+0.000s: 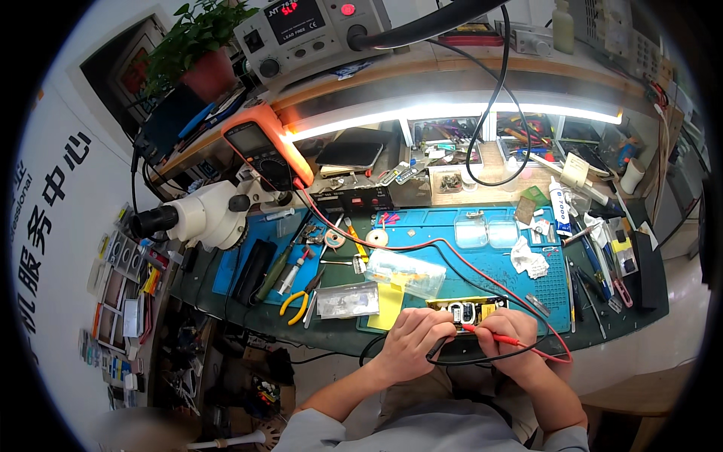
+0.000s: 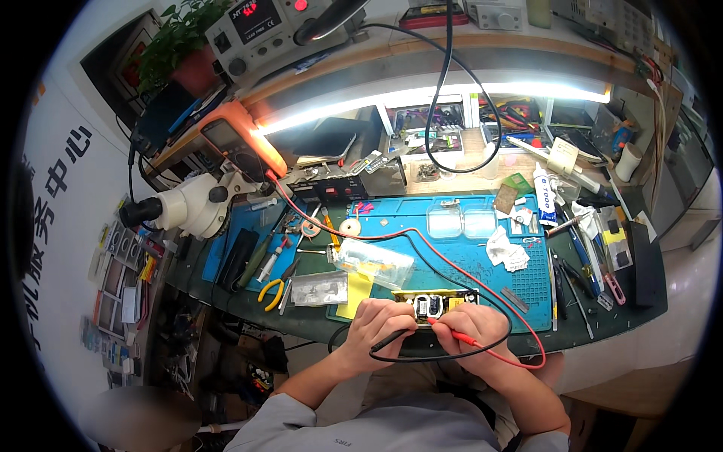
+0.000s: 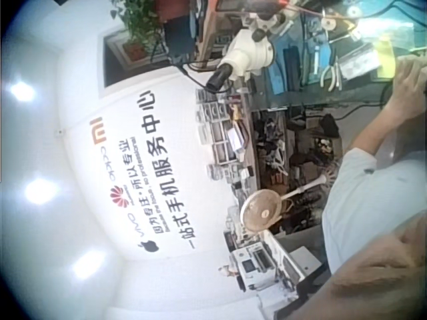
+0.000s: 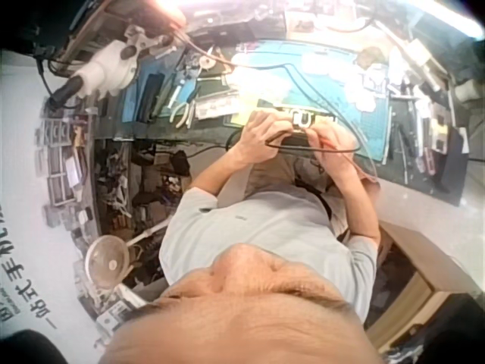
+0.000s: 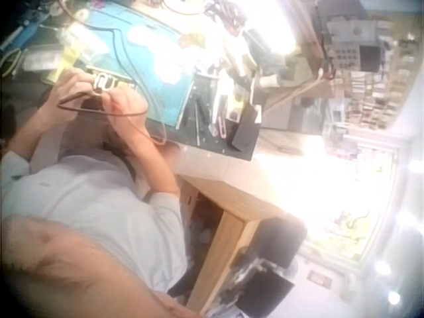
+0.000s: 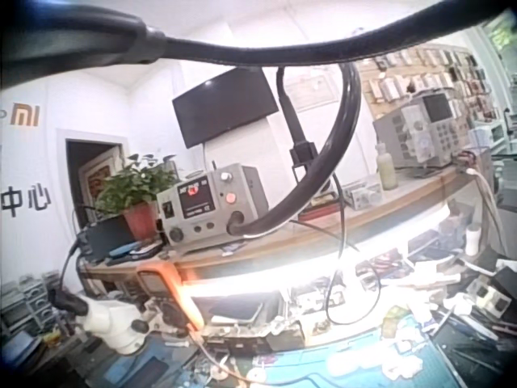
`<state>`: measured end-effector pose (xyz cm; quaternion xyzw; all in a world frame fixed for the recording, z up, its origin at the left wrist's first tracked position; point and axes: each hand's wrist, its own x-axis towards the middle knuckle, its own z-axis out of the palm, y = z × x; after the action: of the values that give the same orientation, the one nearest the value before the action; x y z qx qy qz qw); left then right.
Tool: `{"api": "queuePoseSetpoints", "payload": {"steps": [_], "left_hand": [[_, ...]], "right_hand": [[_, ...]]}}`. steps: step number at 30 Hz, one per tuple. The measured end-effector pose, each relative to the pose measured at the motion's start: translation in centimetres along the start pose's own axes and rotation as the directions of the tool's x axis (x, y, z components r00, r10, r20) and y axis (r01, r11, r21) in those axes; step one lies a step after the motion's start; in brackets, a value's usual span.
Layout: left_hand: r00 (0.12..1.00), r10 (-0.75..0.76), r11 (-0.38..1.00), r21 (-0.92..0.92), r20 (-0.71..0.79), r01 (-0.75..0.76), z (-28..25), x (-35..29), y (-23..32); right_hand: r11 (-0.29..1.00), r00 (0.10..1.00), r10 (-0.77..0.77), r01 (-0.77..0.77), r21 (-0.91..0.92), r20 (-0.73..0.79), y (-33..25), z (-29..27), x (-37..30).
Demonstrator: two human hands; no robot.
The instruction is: The person uses a multimeter to test a small electronic device on a workbench. They connect the multimeter probes to various points on the device and a circuit board, checking for continuity or voltage. The person flips the device over to access different sides and continues testing multiple points.
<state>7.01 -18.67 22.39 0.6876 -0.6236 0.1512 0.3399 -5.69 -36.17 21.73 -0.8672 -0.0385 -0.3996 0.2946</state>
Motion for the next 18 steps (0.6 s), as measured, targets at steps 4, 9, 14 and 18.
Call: {"api": "queuePoseSetpoints", "payload": {"steps": [4,9,14,18], "left_hand": [[1.000,-0.002,1.000,-0.001,-0.002,0.002,-0.01,-0.12,-0.02],[1.000,-0.001,1.000,0.005,0.007,0.001,-0.07,-0.02,0.10],[1.000,0.007,1.000,0.017,0.007,-0.007,-0.08,-0.02,0.19],[1.000,0.007,1.000,0.022,0.007,-0.007,-0.04,-0.08,0.20]], "right_hand": [[1.000,1.000,-0.001,0.001,-0.007,0.001,-0.15,0.02,0.15],[1.000,1.000,0.001,-0.001,-0.014,0.005,-0.19,-0.10,0.17],[1.000,1.000,-0.010,0.011,-0.022,0.019,0.00,-0.11,0.03],[1.000,1.000,-0.020,0.020,-0.017,0.007,0.05,-0.02,0.05]]}}
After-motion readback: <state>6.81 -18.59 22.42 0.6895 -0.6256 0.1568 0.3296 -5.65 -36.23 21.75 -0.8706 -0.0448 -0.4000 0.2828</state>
